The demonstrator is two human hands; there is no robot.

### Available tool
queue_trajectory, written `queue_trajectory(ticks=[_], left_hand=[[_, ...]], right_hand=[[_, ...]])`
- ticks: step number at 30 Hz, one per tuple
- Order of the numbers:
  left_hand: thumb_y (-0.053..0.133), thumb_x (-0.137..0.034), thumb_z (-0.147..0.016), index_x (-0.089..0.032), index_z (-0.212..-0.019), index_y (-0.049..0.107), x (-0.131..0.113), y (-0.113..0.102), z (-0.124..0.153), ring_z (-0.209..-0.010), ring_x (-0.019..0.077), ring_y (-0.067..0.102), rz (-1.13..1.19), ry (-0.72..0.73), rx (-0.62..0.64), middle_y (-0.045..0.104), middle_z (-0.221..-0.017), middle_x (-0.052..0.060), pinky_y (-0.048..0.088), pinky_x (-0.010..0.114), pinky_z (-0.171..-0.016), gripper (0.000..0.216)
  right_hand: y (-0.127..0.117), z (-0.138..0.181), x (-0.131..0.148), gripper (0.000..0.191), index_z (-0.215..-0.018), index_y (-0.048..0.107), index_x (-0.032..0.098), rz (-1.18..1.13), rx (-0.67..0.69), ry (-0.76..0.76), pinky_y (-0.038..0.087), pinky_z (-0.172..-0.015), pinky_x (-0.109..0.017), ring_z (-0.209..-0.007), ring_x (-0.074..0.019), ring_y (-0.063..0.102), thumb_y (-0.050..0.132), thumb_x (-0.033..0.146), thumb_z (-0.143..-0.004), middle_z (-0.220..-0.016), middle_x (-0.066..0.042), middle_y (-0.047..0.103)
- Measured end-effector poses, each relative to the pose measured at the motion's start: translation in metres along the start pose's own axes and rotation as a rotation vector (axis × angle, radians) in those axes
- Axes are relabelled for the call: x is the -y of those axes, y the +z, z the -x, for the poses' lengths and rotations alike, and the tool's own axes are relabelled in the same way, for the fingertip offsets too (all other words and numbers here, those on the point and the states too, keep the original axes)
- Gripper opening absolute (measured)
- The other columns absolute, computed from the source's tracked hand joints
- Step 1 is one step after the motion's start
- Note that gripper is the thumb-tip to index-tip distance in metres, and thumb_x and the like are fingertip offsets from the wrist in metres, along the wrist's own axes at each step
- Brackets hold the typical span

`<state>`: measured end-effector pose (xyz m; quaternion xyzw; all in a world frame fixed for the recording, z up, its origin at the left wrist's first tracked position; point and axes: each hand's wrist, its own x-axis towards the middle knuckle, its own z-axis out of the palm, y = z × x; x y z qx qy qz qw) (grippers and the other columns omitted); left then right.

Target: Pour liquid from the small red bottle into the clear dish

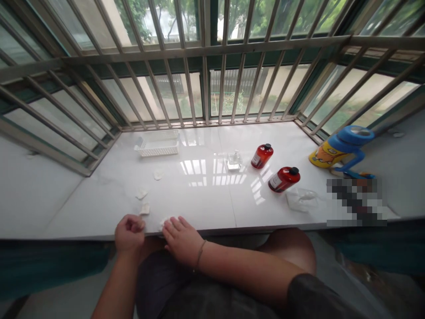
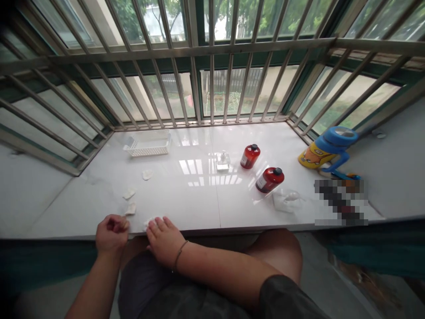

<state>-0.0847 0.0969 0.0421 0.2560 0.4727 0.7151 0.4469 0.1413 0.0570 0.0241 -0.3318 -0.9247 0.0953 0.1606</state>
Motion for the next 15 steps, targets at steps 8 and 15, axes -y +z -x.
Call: queue_trajectory(ticks=[8, 15], left_hand=[[0.068, -0.033, -0.077, -0.02, -0.053, 0.053, -0.016, -0.004, -0.003, -0.038, 0.0082, 0.025, 0.136, -0.075, -0.034, 0.031, -0.041, -0.006, 0.023, 0.022, -0.04, 0.031], [0.068, -0.031, -0.076, -0.02, -0.051, 0.052, -0.013, -0.002, -0.003, -0.038, 0.0084, 0.025, 0.161, -0.094, -0.038, 0.031, -0.04, -0.006, 0.023, 0.023, -0.039, 0.032]], right_hand=[[0.004, -0.073, 0.008, 0.051, -0.155, 0.054, 0.014, -0.011, 0.072, -0.018, 0.031, -0.131, -0.054, -0.149, -0.0281, 0.047, 0.042, 0.041, -0.114, -0.162, -0.013, 0.054], [-0.029, 0.009, -0.069, 0.053, -0.162, 0.048, 0.013, 0.126, 0.054, 0.353, 0.032, -0.129, -0.054, -0.152, -0.031, 0.047, 0.038, 0.031, -0.113, -0.165, -0.015, 0.051]])
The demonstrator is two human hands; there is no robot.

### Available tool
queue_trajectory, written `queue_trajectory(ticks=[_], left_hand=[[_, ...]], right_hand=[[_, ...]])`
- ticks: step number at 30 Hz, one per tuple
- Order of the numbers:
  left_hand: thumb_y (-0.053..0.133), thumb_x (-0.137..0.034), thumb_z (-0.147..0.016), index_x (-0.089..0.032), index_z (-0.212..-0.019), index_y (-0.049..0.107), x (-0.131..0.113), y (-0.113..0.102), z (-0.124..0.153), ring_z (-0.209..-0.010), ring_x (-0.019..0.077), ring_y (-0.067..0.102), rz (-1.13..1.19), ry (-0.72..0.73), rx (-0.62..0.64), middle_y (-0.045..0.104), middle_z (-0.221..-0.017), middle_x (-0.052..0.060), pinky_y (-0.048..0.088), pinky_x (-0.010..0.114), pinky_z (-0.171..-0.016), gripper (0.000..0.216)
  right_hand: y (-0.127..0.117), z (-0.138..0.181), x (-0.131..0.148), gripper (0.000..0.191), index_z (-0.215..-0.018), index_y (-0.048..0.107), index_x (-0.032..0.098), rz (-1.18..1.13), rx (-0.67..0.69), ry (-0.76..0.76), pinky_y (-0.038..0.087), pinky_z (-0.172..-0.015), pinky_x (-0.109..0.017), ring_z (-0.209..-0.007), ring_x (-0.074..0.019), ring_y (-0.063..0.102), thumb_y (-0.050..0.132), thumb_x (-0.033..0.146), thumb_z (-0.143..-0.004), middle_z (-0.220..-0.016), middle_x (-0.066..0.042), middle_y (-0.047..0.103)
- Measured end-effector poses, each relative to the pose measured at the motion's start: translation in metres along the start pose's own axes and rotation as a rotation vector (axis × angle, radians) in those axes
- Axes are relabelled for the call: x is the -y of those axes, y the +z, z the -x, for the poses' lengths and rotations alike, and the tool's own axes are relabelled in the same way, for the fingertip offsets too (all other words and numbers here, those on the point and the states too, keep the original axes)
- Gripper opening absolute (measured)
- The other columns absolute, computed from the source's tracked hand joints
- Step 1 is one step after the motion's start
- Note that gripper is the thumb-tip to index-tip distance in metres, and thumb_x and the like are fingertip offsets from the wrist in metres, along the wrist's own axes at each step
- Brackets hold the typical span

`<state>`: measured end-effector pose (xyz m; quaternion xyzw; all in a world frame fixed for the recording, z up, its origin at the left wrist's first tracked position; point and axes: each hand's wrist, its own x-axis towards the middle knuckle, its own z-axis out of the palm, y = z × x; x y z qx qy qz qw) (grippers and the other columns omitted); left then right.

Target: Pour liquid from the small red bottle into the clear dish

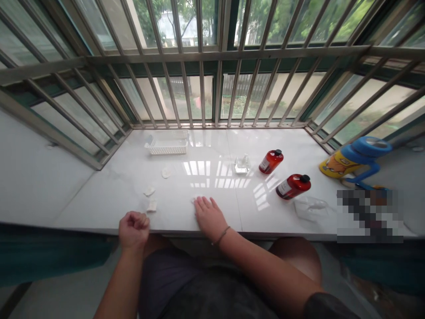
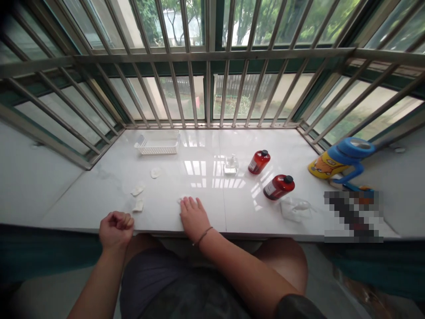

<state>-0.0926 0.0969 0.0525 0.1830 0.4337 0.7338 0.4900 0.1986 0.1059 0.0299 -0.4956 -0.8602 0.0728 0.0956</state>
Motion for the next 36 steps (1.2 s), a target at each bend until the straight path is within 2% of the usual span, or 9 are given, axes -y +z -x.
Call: queue_trajectory(ticks=[7, 12, 16, 21, 26, 28, 31, 33, 36], left_hand=[[0.071, -0.028, -0.072, -0.02, -0.051, 0.053, -0.001, 0.002, -0.002, -0.038, 0.0086, 0.026, -0.003, -0.011, 0.008, 0.032, -0.039, -0.005, 0.023, 0.024, -0.038, 0.029], [0.072, -0.028, -0.074, -0.02, -0.053, 0.053, 0.001, 0.001, -0.004, -0.04, 0.0088, 0.026, -0.03, -0.025, -0.011, 0.031, -0.04, -0.005, 0.025, 0.025, -0.04, 0.029], [0.073, -0.029, -0.073, -0.02, -0.054, 0.052, 0.003, 0.0, -0.005, -0.042, 0.0088, 0.024, -0.066, -0.025, -0.022, 0.028, -0.042, -0.005, 0.024, 0.025, -0.041, 0.03], [0.072, -0.032, -0.077, -0.02, -0.052, 0.052, 0.003, 0.004, -0.004, -0.042, 0.0092, 0.023, -0.102, -0.01, -0.024, 0.027, -0.042, -0.004, 0.023, 0.025, -0.041, 0.034], [0.072, -0.03, -0.078, -0.019, -0.053, 0.053, 0.002, 0.006, -0.002, -0.042, 0.0092, 0.024, -0.1, -0.01, -0.034, 0.027, -0.042, -0.004, 0.025, 0.024, -0.041, 0.033], [0.071, -0.029, -0.078, -0.019, -0.052, 0.051, 0.003, 0.005, -0.003, -0.042, 0.009, 0.024, -0.085, -0.012, -0.04, 0.027, -0.042, -0.004, 0.025, 0.024, -0.041, 0.035], [0.072, -0.027, -0.077, -0.019, -0.051, 0.05, 0.004, 0.003, -0.004, -0.041, 0.0089, 0.025, -0.073, -0.007, -0.038, 0.028, -0.042, -0.004, 0.026, 0.024, -0.04, 0.035], [0.073, -0.025, -0.076, -0.019, -0.053, 0.052, 0.004, 0.003, -0.004, -0.041, 0.0087, 0.025, -0.068, -0.012, -0.034, 0.03, -0.042, -0.004, 0.026, 0.024, -0.04, 0.031], [0.074, -0.024, -0.073, -0.019, -0.054, 0.052, 0.003, 0.003, -0.005, -0.04, 0.0086, 0.025, -0.065, -0.023, -0.026, 0.031, -0.041, -0.005, 0.025, 0.024, -0.04, 0.029]], right_hand=[[-0.033, 0.143, -0.136, 0.055, -0.16, 0.05, 0.007, 0.278, -0.046, 0.607, 0.037, -0.123, -0.06, -0.151, -0.0364, 0.05, 0.031, 0.023, -0.111, -0.164, -0.022, 0.049], [-0.039, 0.207, -0.157, 0.058, -0.158, 0.05, 0.002, 0.401, -0.007, 0.726, 0.044, -0.117, -0.055, -0.146, -0.0367, 0.055, 0.028, 0.03, -0.113, -0.161, -0.025, 0.053], [-0.041, 0.192, -0.154, 0.061, -0.153, 0.053, -0.007, 0.321, -0.03, 0.792, 0.043, -0.118, -0.054, -0.147, -0.0419, 0.053, 0.028, 0.031, -0.111, -0.159, -0.032, 0.052], [-0.043, 0.12, -0.157, 0.061, -0.153, 0.052, -0.008, 0.219, -0.056, 0.777, 0.04, -0.119, -0.058, -0.148, -0.0426, 0.052, 0.027, 0.029, -0.111, -0.158, -0.035, 0.05], [-0.026, 0.062, -0.093, 0.056, -0.158, 0.053, 0.007, 0.107, -0.012, 0.402, 0.031, -0.128, -0.055, -0.153, -0.036, 0.046, 0.04, 0.036, -0.112, -0.164, -0.021, 0.05], [-0.014, 0.059, -0.052, 0.056, -0.161, 0.05, 0.018, 0.052, 0.009, 0.198, 0.03, -0.131, -0.045, -0.156, -0.0269, 0.043, 0.045, 0.043, -0.111, -0.167, -0.011, 0.05], [-0.002, 0.067, -0.013, 0.058, -0.165, 0.045, 0.019, -0.06, -0.012, -0.082, 0.028, -0.132, -0.047, -0.159, -0.0272, 0.038, 0.042, 0.045, -0.113, -0.17, -0.01, 0.046], [-0.004, 0.072, -0.016, 0.056, -0.165, 0.045, 0.021, -0.083, 0.008, -0.065, 0.026, -0.133, -0.048, -0.159, -0.0254, 0.039, 0.042, 0.042, -0.113, -0.169, -0.009, 0.047], [-0.021, 0.071, -0.065, 0.052, -0.162, 0.05, 0.021, -0.007, 0.065, 0.249, 0.028, -0.132, -0.046, -0.157, -0.024, 0.043, 0.042, 0.035, -0.112, -0.167, -0.01, 0.05]])
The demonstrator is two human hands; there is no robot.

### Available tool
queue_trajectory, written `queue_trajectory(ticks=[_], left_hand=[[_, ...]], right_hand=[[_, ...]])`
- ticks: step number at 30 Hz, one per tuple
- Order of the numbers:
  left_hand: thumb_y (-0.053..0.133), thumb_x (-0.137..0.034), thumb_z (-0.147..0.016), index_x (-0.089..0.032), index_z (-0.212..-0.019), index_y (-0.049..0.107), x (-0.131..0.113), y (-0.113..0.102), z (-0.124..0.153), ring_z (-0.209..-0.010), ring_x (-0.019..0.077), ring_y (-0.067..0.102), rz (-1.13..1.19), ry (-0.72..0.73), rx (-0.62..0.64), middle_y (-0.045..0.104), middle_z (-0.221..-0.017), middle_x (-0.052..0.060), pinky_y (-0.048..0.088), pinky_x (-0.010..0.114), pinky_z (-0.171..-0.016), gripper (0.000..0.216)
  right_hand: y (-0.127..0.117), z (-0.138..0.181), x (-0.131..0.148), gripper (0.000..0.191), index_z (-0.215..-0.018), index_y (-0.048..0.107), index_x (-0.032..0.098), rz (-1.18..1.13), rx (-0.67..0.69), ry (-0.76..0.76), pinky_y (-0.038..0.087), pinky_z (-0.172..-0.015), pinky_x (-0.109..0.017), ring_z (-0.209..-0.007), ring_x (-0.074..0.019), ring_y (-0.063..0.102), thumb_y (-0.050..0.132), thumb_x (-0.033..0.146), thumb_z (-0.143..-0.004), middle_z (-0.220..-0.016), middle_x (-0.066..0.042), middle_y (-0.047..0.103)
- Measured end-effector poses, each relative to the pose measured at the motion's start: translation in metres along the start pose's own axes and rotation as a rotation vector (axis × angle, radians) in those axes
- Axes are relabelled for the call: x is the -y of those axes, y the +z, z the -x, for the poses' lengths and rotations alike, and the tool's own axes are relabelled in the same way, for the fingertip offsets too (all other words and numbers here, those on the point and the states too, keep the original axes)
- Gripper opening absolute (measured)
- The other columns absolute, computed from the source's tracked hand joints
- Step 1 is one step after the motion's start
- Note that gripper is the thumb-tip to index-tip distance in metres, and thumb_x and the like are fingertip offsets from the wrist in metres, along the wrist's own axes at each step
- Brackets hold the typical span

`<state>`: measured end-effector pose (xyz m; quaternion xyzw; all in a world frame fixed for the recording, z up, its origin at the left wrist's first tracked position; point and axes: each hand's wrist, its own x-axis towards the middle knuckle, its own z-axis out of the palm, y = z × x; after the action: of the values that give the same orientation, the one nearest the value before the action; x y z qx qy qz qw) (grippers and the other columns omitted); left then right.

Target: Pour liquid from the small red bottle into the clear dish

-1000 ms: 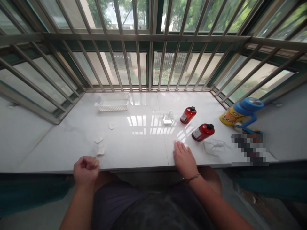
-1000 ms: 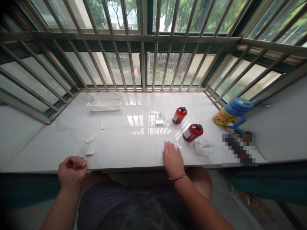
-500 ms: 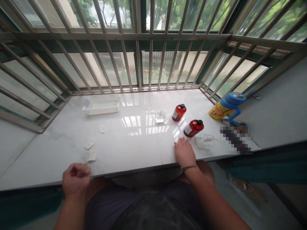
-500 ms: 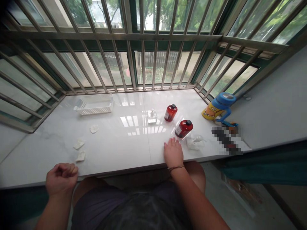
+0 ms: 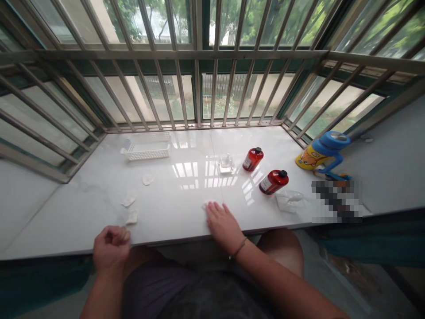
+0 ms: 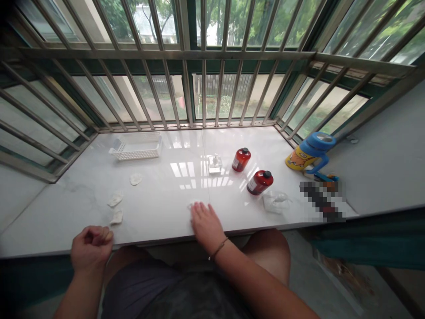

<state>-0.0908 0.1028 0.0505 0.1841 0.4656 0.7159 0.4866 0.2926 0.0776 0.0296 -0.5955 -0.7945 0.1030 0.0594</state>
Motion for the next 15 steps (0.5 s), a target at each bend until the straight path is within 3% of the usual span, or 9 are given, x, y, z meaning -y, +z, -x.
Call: queue_trajectory(ticks=[4, 7, 10, 15], left_hand=[[0.071, -0.022, -0.069, -0.019, -0.054, 0.049, 0.001, -0.001, -0.001, -0.039, 0.0079, 0.026, -0.001, -0.003, -0.001, 0.031, -0.041, -0.006, 0.023, 0.024, -0.04, 0.027], [0.07, -0.019, -0.065, -0.019, -0.053, 0.048, 0.002, -0.001, -0.001, -0.039, 0.0072, 0.027, -0.004, -0.008, 0.001, 0.032, -0.041, -0.006, 0.022, 0.023, -0.041, 0.025], [0.069, -0.02, -0.064, -0.019, -0.053, 0.048, 0.003, -0.001, -0.001, -0.039, 0.0068, 0.027, -0.005, 0.003, -0.007, 0.031, -0.041, -0.006, 0.021, 0.023, -0.041, 0.025], [0.068, -0.019, -0.066, -0.019, -0.053, 0.047, 0.003, 0.002, 0.002, -0.04, 0.007, 0.025, -0.022, 0.024, -0.008, 0.031, -0.043, -0.007, 0.022, 0.022, -0.041, 0.024]], right_hand=[[-0.03, -0.026, -0.082, 0.056, -0.157, 0.047, -0.004, 0.085, -0.065, 0.382, 0.035, -0.122, -0.063, -0.153, -0.0409, 0.046, 0.029, 0.023, -0.111, -0.163, -0.035, 0.044], [-0.036, -0.042, -0.104, 0.057, -0.154, 0.049, -0.008, 0.107, -0.082, 0.48, 0.038, -0.119, -0.063, -0.149, -0.0437, 0.049, 0.031, 0.024, -0.111, -0.158, -0.04, 0.047], [-0.023, -0.062, -0.073, 0.057, -0.157, 0.046, -0.005, 0.085, -0.07, 0.371, 0.034, -0.122, -0.062, -0.154, -0.0422, 0.043, 0.034, 0.027, -0.111, -0.162, -0.037, 0.043], [0.009, -0.089, 0.046, 0.058, -0.163, 0.044, 0.009, -0.03, -0.006, -0.178, 0.03, -0.129, -0.052, -0.16, -0.031, 0.035, 0.041, 0.037, -0.113, -0.17, -0.021, 0.042]])
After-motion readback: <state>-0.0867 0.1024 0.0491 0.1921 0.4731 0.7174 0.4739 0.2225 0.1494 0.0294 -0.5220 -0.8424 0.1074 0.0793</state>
